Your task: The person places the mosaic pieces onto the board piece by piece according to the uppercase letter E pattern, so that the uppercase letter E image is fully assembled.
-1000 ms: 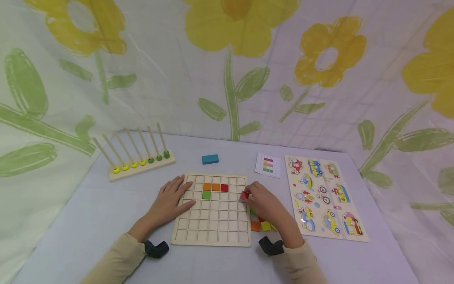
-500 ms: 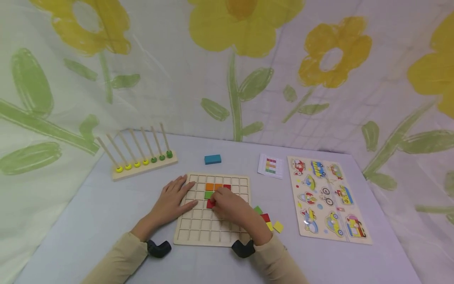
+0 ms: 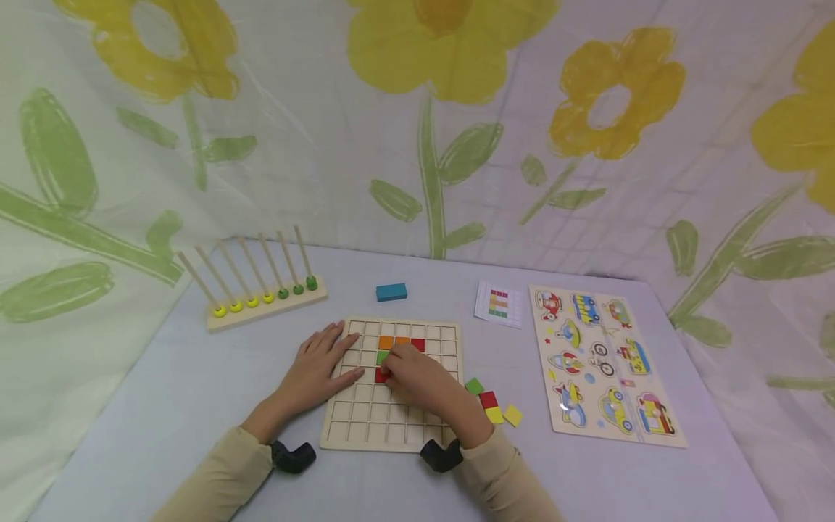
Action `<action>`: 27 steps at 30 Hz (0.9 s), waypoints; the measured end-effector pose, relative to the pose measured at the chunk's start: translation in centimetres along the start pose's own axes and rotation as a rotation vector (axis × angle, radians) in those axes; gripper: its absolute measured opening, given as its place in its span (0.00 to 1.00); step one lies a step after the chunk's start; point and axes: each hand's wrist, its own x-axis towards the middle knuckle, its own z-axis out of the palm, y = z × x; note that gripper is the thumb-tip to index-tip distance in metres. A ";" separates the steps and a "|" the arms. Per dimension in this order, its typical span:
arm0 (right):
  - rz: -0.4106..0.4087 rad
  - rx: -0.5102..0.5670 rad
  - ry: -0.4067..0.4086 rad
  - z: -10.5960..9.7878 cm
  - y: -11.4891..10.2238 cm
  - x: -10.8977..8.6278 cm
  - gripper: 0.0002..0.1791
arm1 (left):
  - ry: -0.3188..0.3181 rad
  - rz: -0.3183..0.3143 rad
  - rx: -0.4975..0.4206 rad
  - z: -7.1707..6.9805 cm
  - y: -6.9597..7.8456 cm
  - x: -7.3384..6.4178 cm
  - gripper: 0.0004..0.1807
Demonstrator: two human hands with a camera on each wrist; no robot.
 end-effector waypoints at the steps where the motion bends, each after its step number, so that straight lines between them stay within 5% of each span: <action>1: 0.004 -0.003 -0.002 0.0 -0.1 0.0 0.08 | 0.001 0.001 -0.001 0.0 0.0 0.0 0.38; 20: -0.003 -0.055 0.082 -0.2 0.5 -0.5 0.07 | 0.022 0.017 0.006 -0.2 0.3 -0.2 0.38; 27: 0.195 -0.002 0.126 -3.1 3.1 -4.6 0.10 | 0.019 0.013 0.004 -0.5 0.4 -0.2 0.38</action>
